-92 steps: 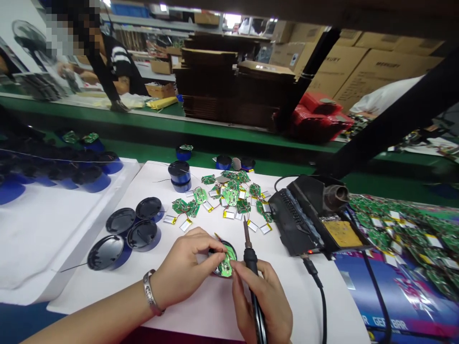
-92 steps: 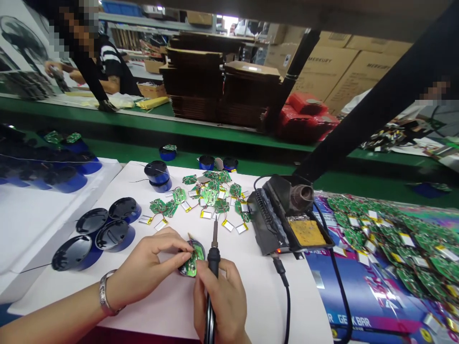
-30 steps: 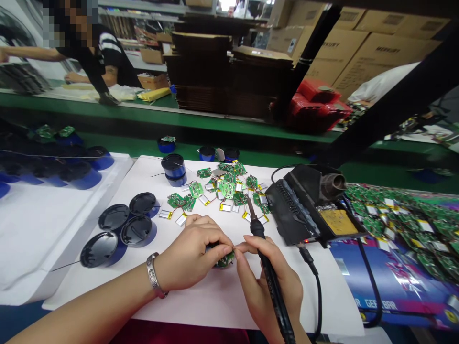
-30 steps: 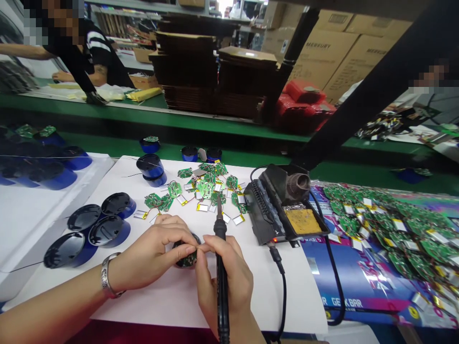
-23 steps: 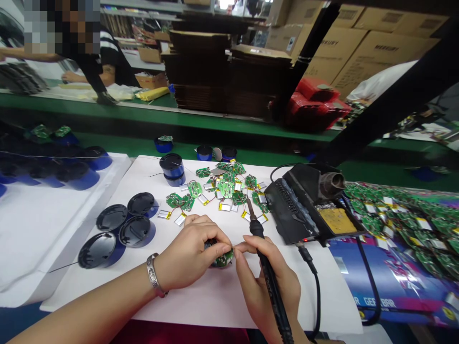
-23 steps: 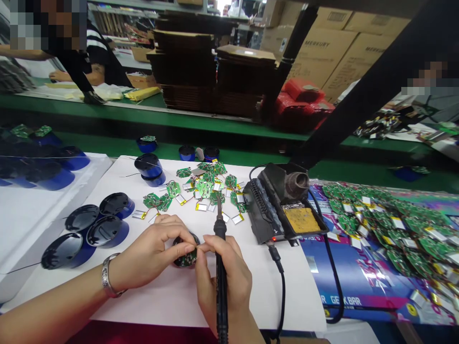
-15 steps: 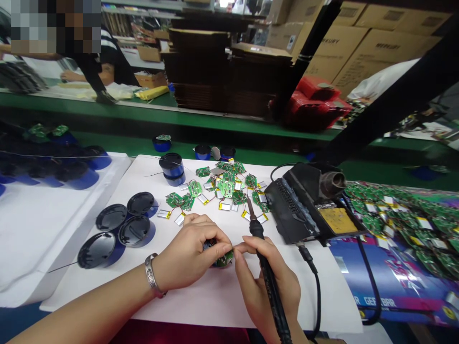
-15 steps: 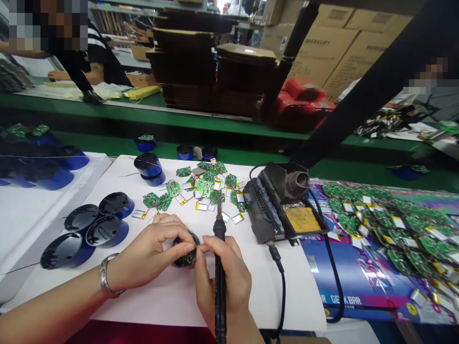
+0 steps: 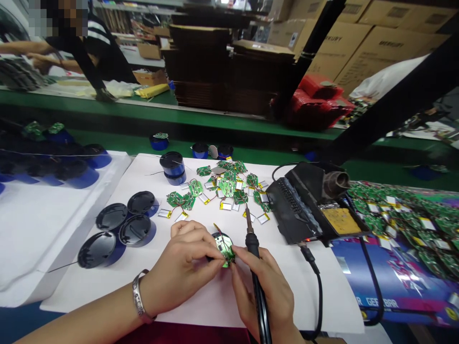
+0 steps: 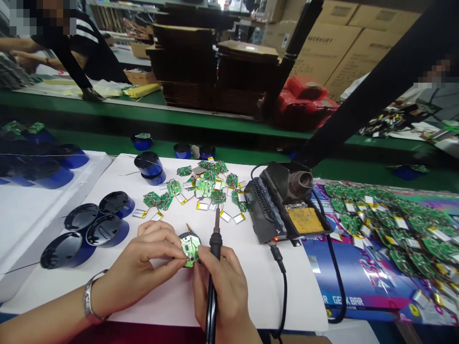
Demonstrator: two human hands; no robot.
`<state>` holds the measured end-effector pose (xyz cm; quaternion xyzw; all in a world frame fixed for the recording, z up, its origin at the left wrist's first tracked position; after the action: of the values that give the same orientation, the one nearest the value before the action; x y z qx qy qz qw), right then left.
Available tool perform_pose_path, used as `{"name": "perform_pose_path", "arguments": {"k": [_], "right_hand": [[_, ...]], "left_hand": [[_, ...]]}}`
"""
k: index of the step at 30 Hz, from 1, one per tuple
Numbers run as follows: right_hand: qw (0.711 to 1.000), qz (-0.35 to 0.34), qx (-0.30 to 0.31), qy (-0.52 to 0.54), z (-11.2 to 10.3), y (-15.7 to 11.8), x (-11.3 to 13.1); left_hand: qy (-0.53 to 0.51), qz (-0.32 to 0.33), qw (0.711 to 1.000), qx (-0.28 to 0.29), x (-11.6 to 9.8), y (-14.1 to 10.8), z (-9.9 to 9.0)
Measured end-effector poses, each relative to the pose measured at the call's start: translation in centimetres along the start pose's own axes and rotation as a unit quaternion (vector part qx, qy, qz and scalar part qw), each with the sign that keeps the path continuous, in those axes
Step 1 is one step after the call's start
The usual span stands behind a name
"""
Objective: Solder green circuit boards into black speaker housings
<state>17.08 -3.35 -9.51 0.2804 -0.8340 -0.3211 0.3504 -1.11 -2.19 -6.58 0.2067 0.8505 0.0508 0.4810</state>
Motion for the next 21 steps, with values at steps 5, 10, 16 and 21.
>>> {"name": "perform_pose_path", "arguments": {"k": [5, 10, 16, 21], "right_hand": [[1.0, 0.004, -0.007, 0.006, 0.3, -0.8, 0.1], [1.0, 0.017, -0.005, -0.004, 0.5, -0.9, 0.2], [0.994, 0.113, 0.005, 0.003, -1.6, -0.9, 0.8], [0.976, 0.208, -0.064, -0.025, -5.3, -1.7, 0.8]], "left_hand": [[0.004, -0.01, 1.0, -0.005, 0.3, -0.5, 0.5], [0.004, -0.02, 1.0, -0.01, 0.5, -0.8, 0.9], [0.0, -0.032, 0.999, -0.008, 0.6, -0.7, 0.9], [-0.008, -0.046, 0.999, 0.002, 0.6, -0.7, 0.8]]}}
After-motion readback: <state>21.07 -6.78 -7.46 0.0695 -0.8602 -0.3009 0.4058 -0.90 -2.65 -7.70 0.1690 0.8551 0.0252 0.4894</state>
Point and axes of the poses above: each hand's wrist, its own y-axis towards the middle knuckle, its own z-axis out of the palm, x = y × z, the point moved 1 cm from there along y, towards the middle knuckle, and after that the axes turned 7 degrees about -y, right-handed, at the moved point
